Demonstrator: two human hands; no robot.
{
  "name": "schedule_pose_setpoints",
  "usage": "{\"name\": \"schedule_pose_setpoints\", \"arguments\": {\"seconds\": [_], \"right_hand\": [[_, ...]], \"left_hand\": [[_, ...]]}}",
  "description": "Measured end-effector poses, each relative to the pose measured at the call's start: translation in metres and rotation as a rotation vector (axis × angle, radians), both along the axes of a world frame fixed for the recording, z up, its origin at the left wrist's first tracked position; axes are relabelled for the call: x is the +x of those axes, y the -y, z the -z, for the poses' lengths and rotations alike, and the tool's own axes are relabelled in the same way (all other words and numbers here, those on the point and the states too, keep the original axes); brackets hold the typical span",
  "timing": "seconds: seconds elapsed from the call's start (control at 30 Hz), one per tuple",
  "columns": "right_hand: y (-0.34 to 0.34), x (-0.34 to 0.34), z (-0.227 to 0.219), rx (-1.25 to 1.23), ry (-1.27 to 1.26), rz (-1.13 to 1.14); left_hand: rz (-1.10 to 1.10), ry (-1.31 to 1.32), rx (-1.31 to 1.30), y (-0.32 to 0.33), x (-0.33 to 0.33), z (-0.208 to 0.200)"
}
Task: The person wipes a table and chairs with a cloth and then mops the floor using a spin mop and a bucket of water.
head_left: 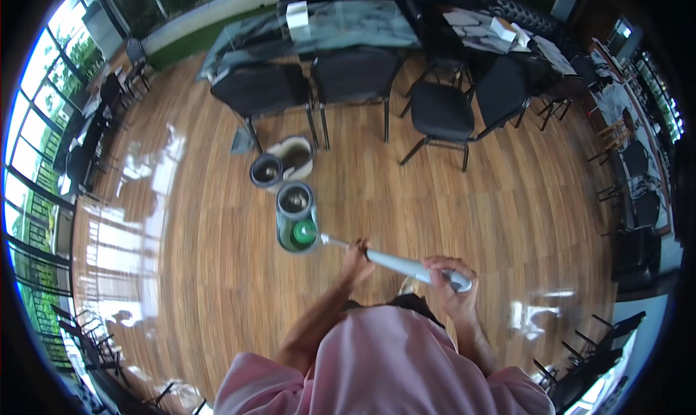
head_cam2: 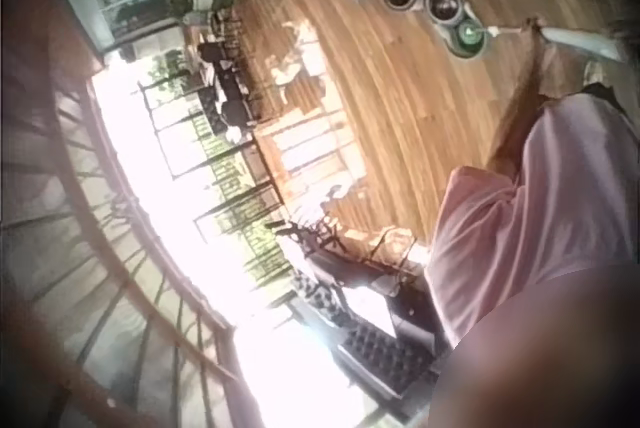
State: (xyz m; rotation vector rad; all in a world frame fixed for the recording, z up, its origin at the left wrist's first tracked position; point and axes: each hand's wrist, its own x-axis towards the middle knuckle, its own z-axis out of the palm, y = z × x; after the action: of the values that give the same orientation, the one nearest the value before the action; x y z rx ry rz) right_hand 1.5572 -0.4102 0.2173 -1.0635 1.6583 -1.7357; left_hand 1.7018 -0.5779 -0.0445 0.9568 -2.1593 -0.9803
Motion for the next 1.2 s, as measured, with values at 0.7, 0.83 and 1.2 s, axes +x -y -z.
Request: {"name": "schedule_pose_setpoints", "arguments": {"seconds": [0.7, 0.83, 1.2], "right_hand": [[-0.045, -0.168, -0.070, 0.149, -0.265, 0.095], [-0.044, -0.169, -0.091, 0.158, -0.284, 0.260], [-0.089, -0.181, -0.104, 0.219, -0.333, 0.536]], "left_hand": [[0.104, -0.245, -0.083, -0.055, -0.224, -0.028], [0.237, -0.301, -0.100, -0.056, -0.257, -0.037], [0.576, -0.148, 0.044, -0.093, -0.364, -0.014]]}}
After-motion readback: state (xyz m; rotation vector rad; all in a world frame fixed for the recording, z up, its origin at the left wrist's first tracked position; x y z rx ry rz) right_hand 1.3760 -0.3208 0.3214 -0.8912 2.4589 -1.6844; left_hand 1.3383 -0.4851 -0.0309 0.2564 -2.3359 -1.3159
